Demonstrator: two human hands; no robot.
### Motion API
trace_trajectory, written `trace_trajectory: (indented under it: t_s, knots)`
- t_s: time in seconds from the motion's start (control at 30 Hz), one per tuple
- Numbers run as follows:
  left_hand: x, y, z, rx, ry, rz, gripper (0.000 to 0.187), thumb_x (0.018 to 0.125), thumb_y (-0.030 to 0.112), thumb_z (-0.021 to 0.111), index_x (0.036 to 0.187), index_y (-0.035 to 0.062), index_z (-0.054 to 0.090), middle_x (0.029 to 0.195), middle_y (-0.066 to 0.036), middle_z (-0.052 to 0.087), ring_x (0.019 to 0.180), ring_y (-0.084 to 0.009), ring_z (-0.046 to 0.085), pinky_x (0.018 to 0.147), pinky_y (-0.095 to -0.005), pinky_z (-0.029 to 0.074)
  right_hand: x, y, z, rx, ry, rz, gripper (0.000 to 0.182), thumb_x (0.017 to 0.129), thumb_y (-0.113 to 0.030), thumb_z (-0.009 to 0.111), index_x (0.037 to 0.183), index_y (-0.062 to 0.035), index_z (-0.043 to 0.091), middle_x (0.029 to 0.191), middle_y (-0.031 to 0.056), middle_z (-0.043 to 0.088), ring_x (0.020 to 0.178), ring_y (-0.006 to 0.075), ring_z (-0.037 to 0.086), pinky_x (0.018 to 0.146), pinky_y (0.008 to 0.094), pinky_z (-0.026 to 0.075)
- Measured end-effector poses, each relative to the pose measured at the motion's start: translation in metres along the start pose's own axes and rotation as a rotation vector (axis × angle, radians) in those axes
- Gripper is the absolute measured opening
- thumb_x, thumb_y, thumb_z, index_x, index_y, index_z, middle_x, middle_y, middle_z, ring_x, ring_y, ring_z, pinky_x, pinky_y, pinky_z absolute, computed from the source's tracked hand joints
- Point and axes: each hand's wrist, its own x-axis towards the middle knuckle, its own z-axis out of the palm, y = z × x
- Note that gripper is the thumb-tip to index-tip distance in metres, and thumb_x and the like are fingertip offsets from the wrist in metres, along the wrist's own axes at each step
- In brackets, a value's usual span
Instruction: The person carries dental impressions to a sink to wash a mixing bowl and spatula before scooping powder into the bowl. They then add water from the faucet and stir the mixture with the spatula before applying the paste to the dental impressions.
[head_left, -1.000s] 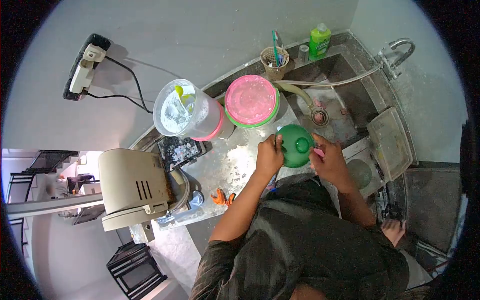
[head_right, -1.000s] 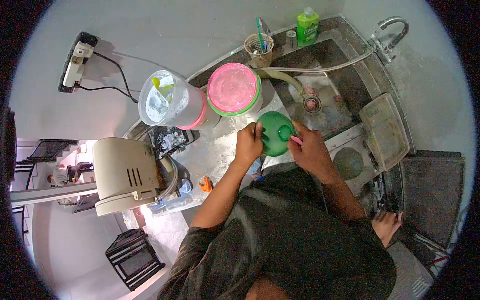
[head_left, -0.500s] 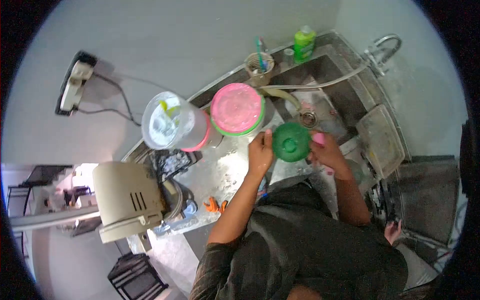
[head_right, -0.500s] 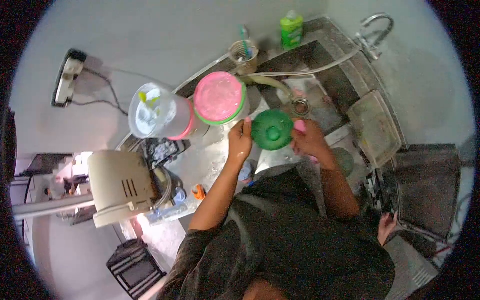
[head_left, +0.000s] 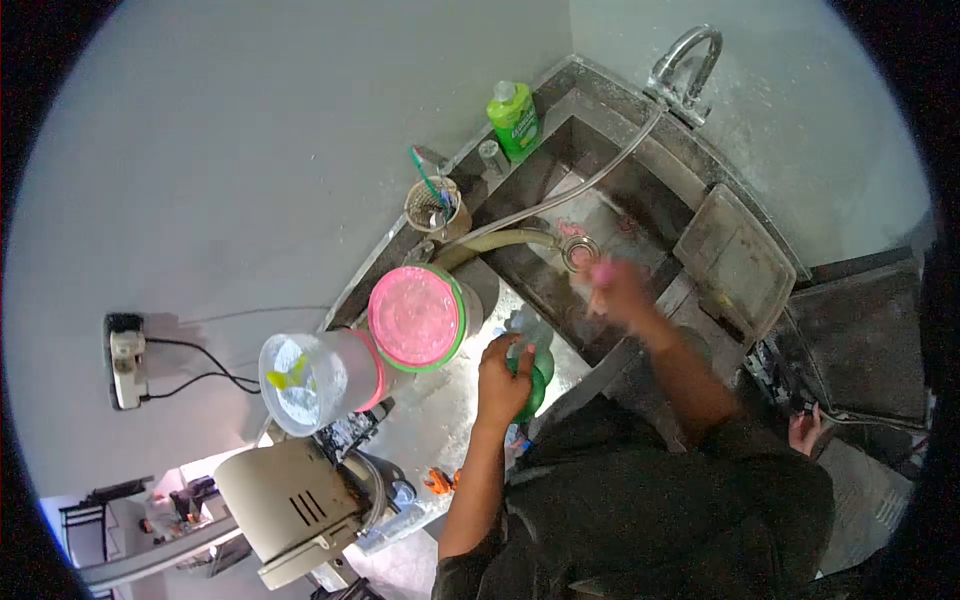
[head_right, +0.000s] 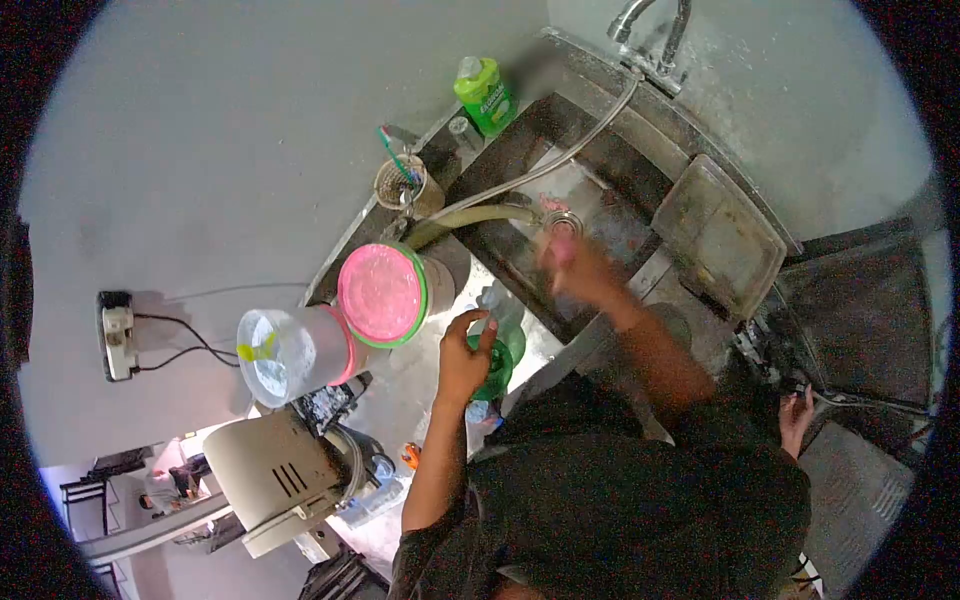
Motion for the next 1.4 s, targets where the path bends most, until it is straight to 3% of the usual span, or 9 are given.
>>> trace_trajectory:
  t_s: [0.03, 0.17, 0.4, 0.7, 0.77, 0.8, 1.13, 1.3, 1.4]
  knots:
    - [0.003, 0.006, 0.0, -0.027, -0.008, -0.016, 0.026, 0.084, 0.016, 0.065, 0.102, -0.0021, 0.063, 0.104, -0.023, 0.063, 0.1, -0.0397, 0.059, 0.089, -0.0417, 0.046, 0.025, 0.03, -0.037, -0.032, 0.208, 0.403, 0.027, 0.084, -0.006, 0.06, 0.111, -0.0047, 0.061, 0.084, 0.0079, 0.068, 0.08, 0.0227, 0.065, 0.071, 0.0349, 0.051]
    - [0.039, 0.035, 0.014, -0.093, -0.06, 0.061, 0.023, 0.085, 0.016, 0.066, 0.099, -0.0018, 0.064, 0.099, -0.023, 0.064, 0.096, -0.038, 0.061, 0.088, -0.0401, 0.046, 0.109, 0.074, -0.16, -0.003, 1.089, 0.246, 0.056, 0.087, -0.026, 0.067, 0.132, 0.0006, 0.049, 0.123, 0.0202, 0.059, 0.107, 0.0285, 0.061, 0.089, 0.0361, 0.048]
    - [0.144, 0.037, 0.072, -1.099, -0.508, -0.56, 0.038, 0.099, 0.032, 0.046, 0.117, 0.0012, 0.057, 0.112, -0.011, 0.065, 0.099, -0.0233, 0.062, 0.087, -0.0359, 0.048, 0.123, 0.137, -0.18, -0.021, 0.92, 0.313, 0.038, 0.091, -0.036, 0.063, 0.119, -0.0102, 0.065, 0.087, 0.0092, 0.071, 0.077, 0.0115, 0.068, 0.069, 0.0276, 0.051]
    - [0.198, 0.024, 0.144, -1.285, -0.45, -0.801, 0.04, 0.094, 0.033, 0.046, 0.123, 0.0055, 0.047, 0.116, -0.017, 0.06, 0.101, -0.0305, 0.061, 0.087, -0.0452, 0.049, 0.094, 0.178, -0.163, -0.099, 0.733, 0.132, 0.039, 0.094, -0.022, 0.056, 0.133, -0.0213, 0.055, 0.124, 0.0071, 0.062, 0.081, 0.0166, 0.068, 0.071, 0.0301, 0.054]
    - [0.211, 0.027, 0.155, -1.324, -0.427, -0.793, 0.039, 0.093, 0.033, 0.047, 0.121, 0.0051, 0.047, 0.116, -0.018, 0.06, 0.1, -0.0308, 0.061, 0.087, -0.0458, 0.049, 0.098, 0.246, -0.175, -0.32, 0.601, -0.192, 0.056, 0.098, -0.045, 0.043, 0.133, -0.0019, 0.052, 0.124, 0.0092, 0.062, 0.101, 0.0185, 0.064, 0.074, 0.0256, 0.048]
    - [0.221, 0.023, 0.167, -1.352, -0.413, -0.771, 0.039, 0.092, 0.032, 0.046, 0.12, 0.004, 0.046, 0.117, -0.019, 0.059, 0.1, -0.0314, 0.061, 0.086, -0.0463, 0.05, 0.098, 0.18, -0.176, 0.036, 0.569, 0.248, 0.054, 0.098, -0.033, 0.045, 0.135, 0.0066, 0.046, 0.138, 0.0154, 0.05, 0.117, 0.0197, 0.055, 0.072, 0.0253, 0.048]
    - [0.262, 0.051, 0.193, -1.453, -0.209, -0.779, 0.029, 0.093, 0.014, 0.042, 0.114, -0.0068, 0.045, 0.089, -0.026, 0.062, 0.074, -0.0354, 0.065, 0.057, -0.0459, 0.057, 0.108, 0.237, -0.181, 1.372, 0.471, -0.038, 0.059, 0.1, -0.029, 0.042, 0.137, 0.0167, 0.032, 0.146, 0.0197, 0.038, 0.119, 0.0273, 0.051, 0.084, 0.0307, 0.05]
    - [0.24, 0.064, 0.156, -1.403, -0.1, -0.81, 0.017, 0.094, 0.005, 0.043, 0.097, -0.0079, 0.055, 0.074, -0.025, 0.062, 0.056, -0.0327, 0.064, 0.045, -0.0409, 0.054, 0.109, 0.182, -0.194, 0.066, 0.702, 0.044, 0.048, 0.093, -0.045, 0.055, 0.125, -0.0102, 0.062, 0.12, 0.0154, 0.062, 0.102, 0.0219, 0.062, 0.086, 0.0312, 0.048]
    - [0.231, 0.034, 0.162, -1.073, -0.095, -0.623, 0.036, 0.095, 0.028, 0.05, 0.097, -0.0066, 0.062, 0.08, -0.022, 0.065, 0.072, -0.0324, 0.066, 0.072, -0.0637, 0.049, 0.115, 0.179, -0.196, -0.165, 0.756, 0.188, 0.041, 0.09, -0.043, 0.059, 0.121, -0.0182, 0.065, 0.103, 0.0104, 0.068, 0.075, 0.018, 0.064, 0.065, 0.0259, 0.05]
